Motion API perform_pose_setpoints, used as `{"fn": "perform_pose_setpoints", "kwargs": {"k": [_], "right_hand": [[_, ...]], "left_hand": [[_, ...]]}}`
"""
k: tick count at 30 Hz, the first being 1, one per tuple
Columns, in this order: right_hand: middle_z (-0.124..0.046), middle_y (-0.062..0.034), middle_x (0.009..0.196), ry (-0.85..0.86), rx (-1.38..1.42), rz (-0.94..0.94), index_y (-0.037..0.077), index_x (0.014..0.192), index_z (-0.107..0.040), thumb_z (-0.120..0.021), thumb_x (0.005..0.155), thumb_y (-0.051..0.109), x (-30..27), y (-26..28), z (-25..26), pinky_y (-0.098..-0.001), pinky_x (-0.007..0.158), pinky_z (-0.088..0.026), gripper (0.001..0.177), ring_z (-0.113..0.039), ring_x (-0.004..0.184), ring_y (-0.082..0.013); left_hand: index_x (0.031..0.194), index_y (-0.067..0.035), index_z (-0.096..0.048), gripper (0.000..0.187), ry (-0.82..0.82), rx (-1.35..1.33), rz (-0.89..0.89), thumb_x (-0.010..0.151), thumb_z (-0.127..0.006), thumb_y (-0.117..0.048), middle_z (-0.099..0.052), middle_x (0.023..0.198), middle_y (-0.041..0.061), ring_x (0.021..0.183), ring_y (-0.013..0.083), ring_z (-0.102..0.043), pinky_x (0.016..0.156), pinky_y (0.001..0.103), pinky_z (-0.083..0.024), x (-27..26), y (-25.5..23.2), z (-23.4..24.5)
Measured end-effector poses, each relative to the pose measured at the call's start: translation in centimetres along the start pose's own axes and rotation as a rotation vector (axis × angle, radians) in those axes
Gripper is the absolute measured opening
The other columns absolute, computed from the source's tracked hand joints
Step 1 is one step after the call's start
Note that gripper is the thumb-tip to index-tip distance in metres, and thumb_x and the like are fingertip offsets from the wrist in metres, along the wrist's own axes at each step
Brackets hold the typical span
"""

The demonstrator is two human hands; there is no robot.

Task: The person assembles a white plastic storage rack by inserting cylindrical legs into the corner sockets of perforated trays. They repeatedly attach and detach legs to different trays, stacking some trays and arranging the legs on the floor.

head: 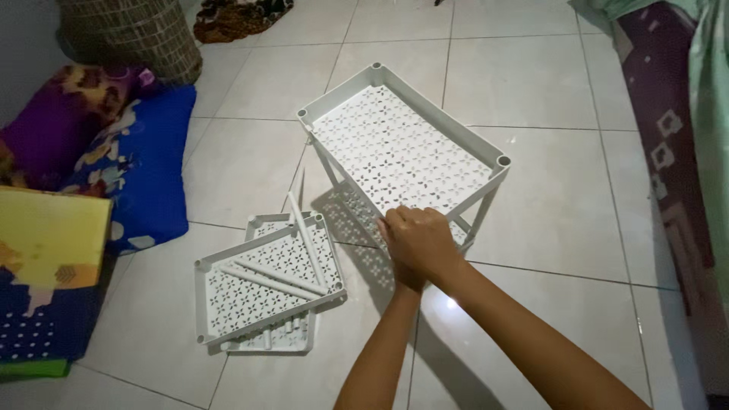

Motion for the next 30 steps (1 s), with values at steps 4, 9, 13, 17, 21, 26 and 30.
{"fn": "perform_pose_setpoints", "kwargs": {"k": [4, 9, 13, 17, 21, 26, 30], "right_hand": [[-0.061, -0.0048, 0.059, 0.005, -0.011, -0.021, 0.011, 0.067, -0.062, -0.078, 0.088, 0.029, 0.1, 0.1, 0.2, -0.0387, 0.047, -0.045, 0.032, -0.058, 0.047, -0.0259], [-0.061, -0.0046, 0.059, -0.007, 0.012, -0.021, 0.012, 0.067, -0.063, -0.077, 0.088, 0.028, -0.1, 0.2, 0.1, -0.0377, 0.045, -0.044, 0.030, -0.055, 0.044, -0.0260], [-0.060, -0.0045, 0.058, 0.049, -0.005, -0.039, 0.012, 0.065, -0.062, -0.078, 0.089, 0.028, -0.1, 0.3, 0.5, -0.0369, 0.045, -0.043, 0.032, -0.055, 0.043, -0.0245], [-0.061, -0.0042, 0.058, 0.002, -0.044, -0.004, 0.011, 0.063, -0.061, -0.078, 0.087, 0.029, 1.0, 0.7, 1.5, -0.0371, 0.044, -0.043, 0.034, -0.056, 0.044, -0.0247], [-0.062, -0.0057, 0.058, 0.077, 0.023, -0.075, 0.012, 0.063, -0.063, -0.078, 0.092, 0.028, 1.6, -0.2, 2.2, -0.0368, 0.044, -0.043, 0.036, -0.058, 0.044, -0.0232], [-0.065, -0.0057, 0.065, 0.001, -0.019, -0.039, 0.012, 0.067, -0.065, -0.077, 0.088, 0.026, 2.3, 0.4, 1.9, -0.0391, 0.048, -0.046, 0.028, -0.063, 0.053, -0.0261], [-0.067, -0.0064, 0.068, 0.054, 0.000, -0.085, 0.012, 0.072, -0.067, -0.073, 0.090, 0.031, 1.9, 0.5, 1.8, -0.0423, 0.051, -0.048, 0.027, -0.065, 0.057, -0.0274]], "left_hand": [[0.140, -0.008, -0.043, 0.048, 0.039, 0.108, -0.040, 0.116, -0.032, -0.047, -0.053, 0.124, 0.004, 0.114, 0.0141, -0.051, 0.112, 0.032, -0.040, 0.0, 0.4, 0.1], [0.147, -0.006, -0.037, 0.050, 0.015, 0.541, -0.079, 0.116, -0.033, -0.045, -0.052, 0.129, 0.005, 0.118, 0.0146, -0.051, 0.116, 0.033, -0.040, -0.4, 0.7, 0.4], [0.161, -0.005, -0.007, 0.062, -0.115, 1.040, -0.182, 0.114, -0.035, -0.035, -0.040, 0.146, 0.011, 0.134, 0.0179, -0.042, 0.122, 0.040, -0.028, -1.4, 0.3, -0.1], [0.166, -0.004, -0.001, 0.072, -0.139, 1.245, -0.314, 0.115, -0.049, -0.023, -0.055, 0.137, 0.014, 0.126, 0.0205, -0.057, 0.123, 0.044, -0.037, -1.2, -2.0, -2.3], [0.161, 0.001, 0.007, 0.089, -0.203, 1.406, 0.175, 0.104, -0.055, -0.027, -0.073, 0.101, 0.013, 0.086, 0.0251, -0.073, 0.074, 0.035, -0.061, -1.5, -4.9, -3.9], [0.154, 0.007, -0.002, 0.103, -0.256, 1.185, -0.190, 0.086, -0.074, -0.024, -0.071, 0.094, 0.018, 0.079, 0.0310, -0.072, 0.066, 0.042, -0.057, -0.6, -7.0, -6.6], [0.146, 0.005, -0.026, 0.064, -0.044, 1.420, -0.510, 0.102, -0.062, -0.023, -0.070, 0.106, 0.018, 0.100, 0.0289, -0.071, 0.092, 0.049, -0.054, -0.4, -5.4, -5.1]]}}
Point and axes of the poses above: each hand's wrist, its own x-axis towards the middle knuckle, its own z-axis out of the back of the hand, y = z × x, the point moved 2 cm from there along x, towards the middle knuckle
